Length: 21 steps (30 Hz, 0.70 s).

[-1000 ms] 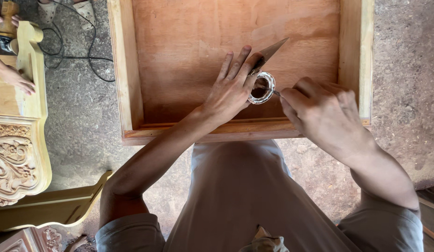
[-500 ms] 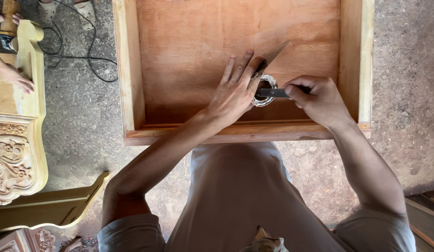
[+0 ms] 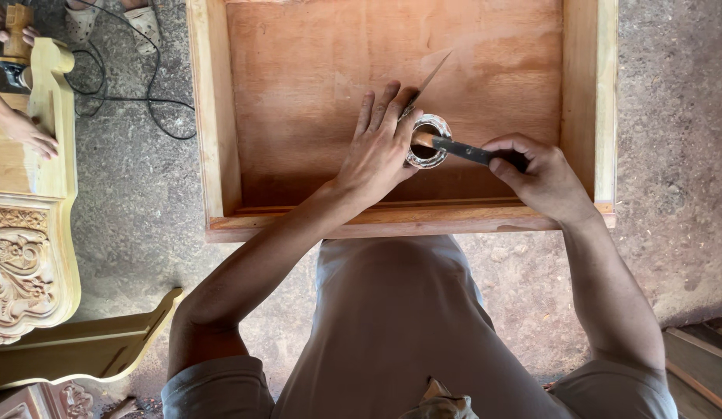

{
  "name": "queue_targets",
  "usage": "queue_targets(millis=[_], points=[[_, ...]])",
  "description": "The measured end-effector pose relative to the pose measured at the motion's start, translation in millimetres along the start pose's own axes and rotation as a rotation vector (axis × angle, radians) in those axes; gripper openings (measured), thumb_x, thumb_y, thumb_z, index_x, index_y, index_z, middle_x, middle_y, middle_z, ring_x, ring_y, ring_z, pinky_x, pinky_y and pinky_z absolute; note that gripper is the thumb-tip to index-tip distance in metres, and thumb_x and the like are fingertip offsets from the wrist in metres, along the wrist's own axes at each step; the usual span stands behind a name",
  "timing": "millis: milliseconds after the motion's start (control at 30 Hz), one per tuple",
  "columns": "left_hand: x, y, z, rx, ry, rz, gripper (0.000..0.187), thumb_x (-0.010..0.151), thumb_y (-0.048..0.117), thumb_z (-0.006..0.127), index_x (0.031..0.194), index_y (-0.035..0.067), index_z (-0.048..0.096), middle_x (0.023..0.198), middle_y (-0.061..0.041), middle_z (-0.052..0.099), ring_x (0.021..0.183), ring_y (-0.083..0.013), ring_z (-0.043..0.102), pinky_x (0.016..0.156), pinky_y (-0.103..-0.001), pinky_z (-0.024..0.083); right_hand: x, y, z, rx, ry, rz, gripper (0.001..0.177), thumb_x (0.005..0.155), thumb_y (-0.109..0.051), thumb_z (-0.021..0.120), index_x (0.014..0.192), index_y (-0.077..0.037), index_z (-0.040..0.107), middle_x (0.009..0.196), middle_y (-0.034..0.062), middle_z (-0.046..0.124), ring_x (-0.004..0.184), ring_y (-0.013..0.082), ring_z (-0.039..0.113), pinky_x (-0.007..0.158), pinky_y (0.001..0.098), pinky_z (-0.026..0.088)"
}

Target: The person sands the interior surfaces and edges of a wooden box using a sanding block. They then use a putty knife to scoop a brown substance from a can and apply it to the sanding block before continuing to sand the box's interior.

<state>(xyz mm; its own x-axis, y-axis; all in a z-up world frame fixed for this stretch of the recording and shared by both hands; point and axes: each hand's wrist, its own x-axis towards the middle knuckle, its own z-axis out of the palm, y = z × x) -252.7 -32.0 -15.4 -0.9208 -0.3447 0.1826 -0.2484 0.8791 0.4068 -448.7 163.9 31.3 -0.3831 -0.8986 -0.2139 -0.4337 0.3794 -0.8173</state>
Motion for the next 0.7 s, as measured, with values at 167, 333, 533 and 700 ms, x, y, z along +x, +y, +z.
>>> queue_targets(millis=[167, 333, 533, 700], points=[[3.2, -9.4, -6.5, -0.076, -0.051, -0.097, 0.110, 0.057, 0.041, 0.098, 0.141, -0.006, 0.046, 0.154, -0.025, 0.034, 0.147, -0.0435, 0.025, 0.121, -0.066, 0.019, -0.5, 3.6, 0.4, 0.108, 0.003, 0.025, 0.028, 0.090, -0.011, 0.078, 0.116, -0.005, 0.072, 0.098, 0.0016, 0.073, 0.090, 0.0075, 0.066, 0.079, 0.0235, 0.055], [-23.1, -26.9, -30.0, -0.178, 0.132, -0.160, 0.107, 0.056, 0.049, 0.096, 0.138, -0.004, 0.050, 0.139, -0.030, 0.048, 0.127, -0.0408, 0.051, 0.106, -0.055, 0.039, 2.7, 4.3, 0.9, 0.012, 0.018, -0.018, 0.027, 0.093, -0.011, 0.077, 0.119, -0.004, 0.071, 0.100, 0.0009, 0.074, 0.090, 0.0078, 0.065, 0.081, 0.0247, 0.053], [-70.7, -52.1, -55.3, -0.723, 0.363, -0.427, 0.034, 0.106, 0.021, 0.079, 0.135, 0.008, 0.066, 0.106, -0.005, 0.068, 0.084, -0.0105, 0.054, 0.076, -0.020, 0.047, 9.7, 2.6, 6.8, 0.148, -0.069, 0.011, 0.025, 0.097, -0.011, 0.072, 0.121, -0.005, 0.070, 0.090, 0.0018, 0.067, 0.082, 0.0066, 0.058, 0.073, 0.0231, 0.048], [-78.0, -50.1, -65.5, -1.034, 0.590, -0.362, 0.032, 0.118, 0.010, 0.063, 0.146, 0.004, 0.051, 0.121, 0.000, 0.059, 0.088, -0.0053, 0.048, 0.080, -0.016, 0.042, 16.8, 3.3, 8.9, 0.129, -0.106, -0.003, 0.014, 0.101, -0.014, 0.068, 0.108, -0.002, 0.071, 0.088, -0.0015, 0.070, 0.079, 0.0059, 0.060, 0.071, 0.0222, 0.051]])
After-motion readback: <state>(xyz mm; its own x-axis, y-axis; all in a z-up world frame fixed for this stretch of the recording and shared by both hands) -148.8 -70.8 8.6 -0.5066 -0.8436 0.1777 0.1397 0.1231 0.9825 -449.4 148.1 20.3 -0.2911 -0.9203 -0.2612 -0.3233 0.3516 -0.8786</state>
